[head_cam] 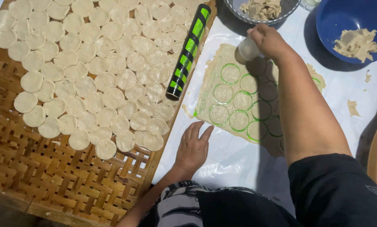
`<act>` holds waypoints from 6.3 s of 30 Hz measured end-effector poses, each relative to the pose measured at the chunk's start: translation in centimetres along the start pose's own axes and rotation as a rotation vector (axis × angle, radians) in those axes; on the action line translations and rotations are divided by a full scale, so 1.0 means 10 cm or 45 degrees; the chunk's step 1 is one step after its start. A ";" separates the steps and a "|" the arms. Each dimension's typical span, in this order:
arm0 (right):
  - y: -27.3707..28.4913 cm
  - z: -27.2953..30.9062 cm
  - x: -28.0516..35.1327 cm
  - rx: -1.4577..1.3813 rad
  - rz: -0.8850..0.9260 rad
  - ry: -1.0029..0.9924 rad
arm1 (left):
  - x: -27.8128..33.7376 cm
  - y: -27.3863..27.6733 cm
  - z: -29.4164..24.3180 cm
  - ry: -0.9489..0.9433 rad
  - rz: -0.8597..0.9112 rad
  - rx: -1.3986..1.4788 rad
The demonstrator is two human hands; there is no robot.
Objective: Cut out circular dough discs from a flat sheet using a cutter and arrange them on a tray.
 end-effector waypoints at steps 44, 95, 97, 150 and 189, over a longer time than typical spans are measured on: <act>1.43 -1.01 1.54 0.353 -0.627 0.187 | 0.03 -0.04 0.02 -0.123 -0.111 -0.021; 0.83 -1.78 3.84 0.227 -0.506 -0.558 | 0.05 -0.06 -0.04 -0.170 -0.218 -0.073; 0.76 -1.65 3.80 0.377 -0.436 -0.481 | 0.06 -0.06 -0.04 -0.178 -0.226 -0.077; 1.38 -1.96 2.48 -0.371 -0.666 -0.474 | 0.03 -0.05 -0.06 -0.091 -0.226 -0.079; 1.50 -1.39 1.21 1.302 -0.384 -0.113 | -0.01 -0.02 -0.11 -0.063 -0.237 -0.080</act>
Point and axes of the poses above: each hand's wrist, its own x-axis away from the middle knuckle, its own y-axis out of the back of the hand, z = x × y, the point moved 1 cm from there along -x, towards the middle knuckle, and after that the axes turned 11 degrees about -z, right-handed, at the moved point
